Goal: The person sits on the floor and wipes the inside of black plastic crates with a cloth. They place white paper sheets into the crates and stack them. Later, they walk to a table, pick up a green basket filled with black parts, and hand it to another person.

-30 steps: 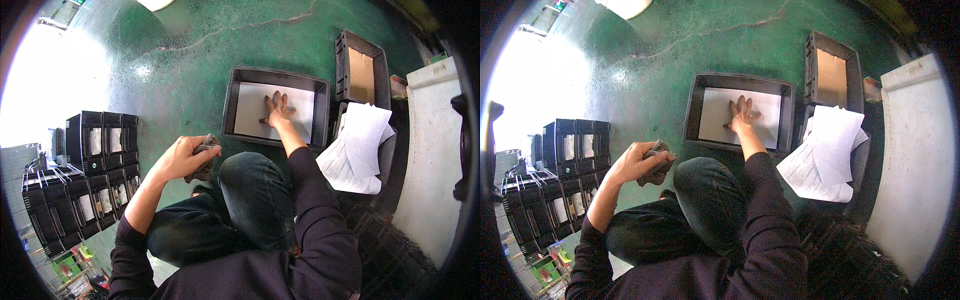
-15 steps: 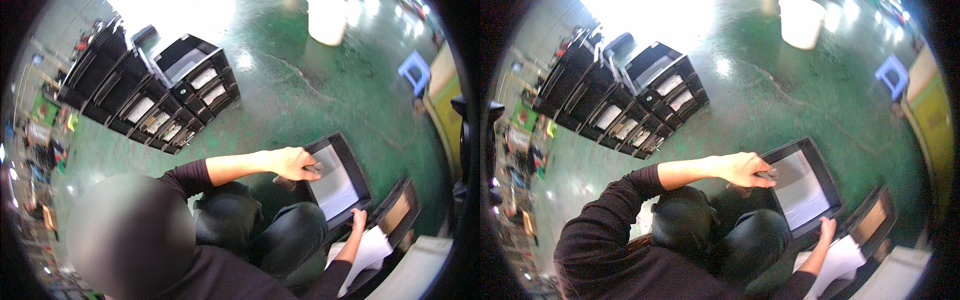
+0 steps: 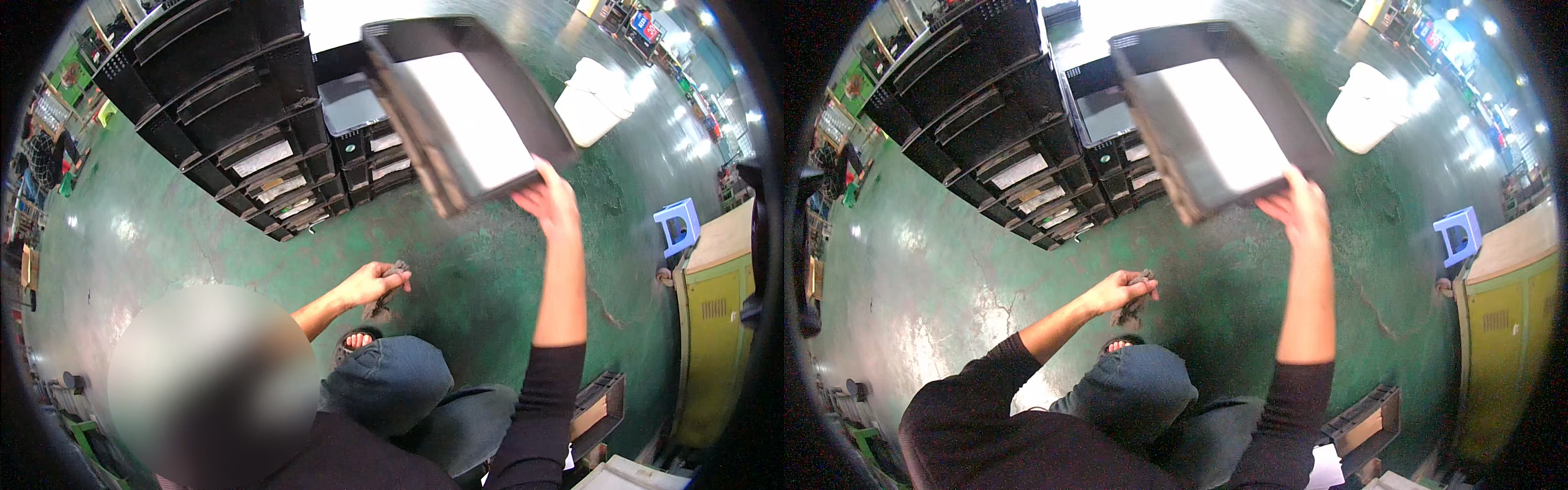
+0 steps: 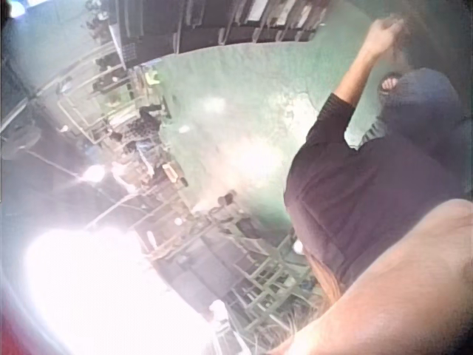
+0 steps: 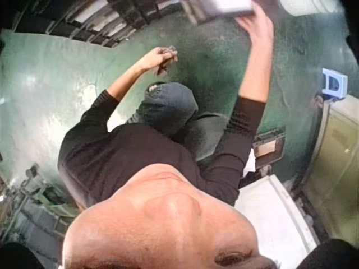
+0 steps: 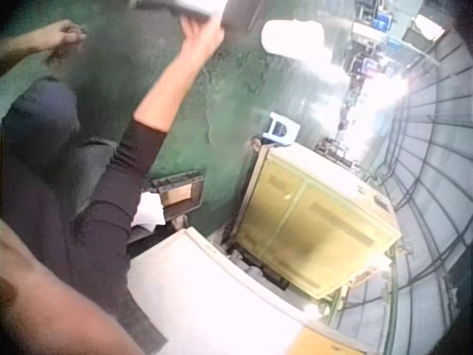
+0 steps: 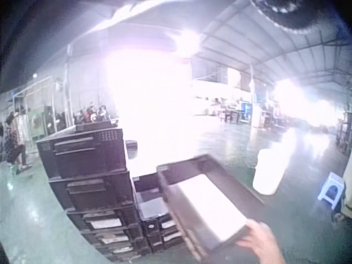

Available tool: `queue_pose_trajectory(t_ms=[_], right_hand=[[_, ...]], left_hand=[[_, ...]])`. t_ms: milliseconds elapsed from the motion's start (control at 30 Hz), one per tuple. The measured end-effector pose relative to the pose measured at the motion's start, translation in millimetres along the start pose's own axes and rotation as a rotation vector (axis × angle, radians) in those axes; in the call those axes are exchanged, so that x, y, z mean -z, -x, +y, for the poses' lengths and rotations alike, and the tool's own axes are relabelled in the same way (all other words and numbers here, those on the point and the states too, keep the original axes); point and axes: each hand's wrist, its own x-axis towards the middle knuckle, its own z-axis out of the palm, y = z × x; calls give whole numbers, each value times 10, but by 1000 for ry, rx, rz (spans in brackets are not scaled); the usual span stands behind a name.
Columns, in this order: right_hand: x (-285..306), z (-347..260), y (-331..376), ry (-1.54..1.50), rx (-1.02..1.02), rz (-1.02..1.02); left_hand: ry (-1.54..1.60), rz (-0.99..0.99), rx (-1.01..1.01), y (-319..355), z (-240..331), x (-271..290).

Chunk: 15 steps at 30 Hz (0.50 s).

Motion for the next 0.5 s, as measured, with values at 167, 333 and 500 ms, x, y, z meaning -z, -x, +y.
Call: queue_pose_trajectory(t_ms=[167, 333, 500], right_hand=[[-1413, -106, -493, -157, -15, -216], [-1949, -33, -689, -156, -27, -185], [-2210, 57, -958, -135, -12, -102]], left_hand=[[84, 23, 83, 52, -235, 49], [99, 40, 97, 57, -417, 117], [91, 15, 173, 45, -437, 181]])
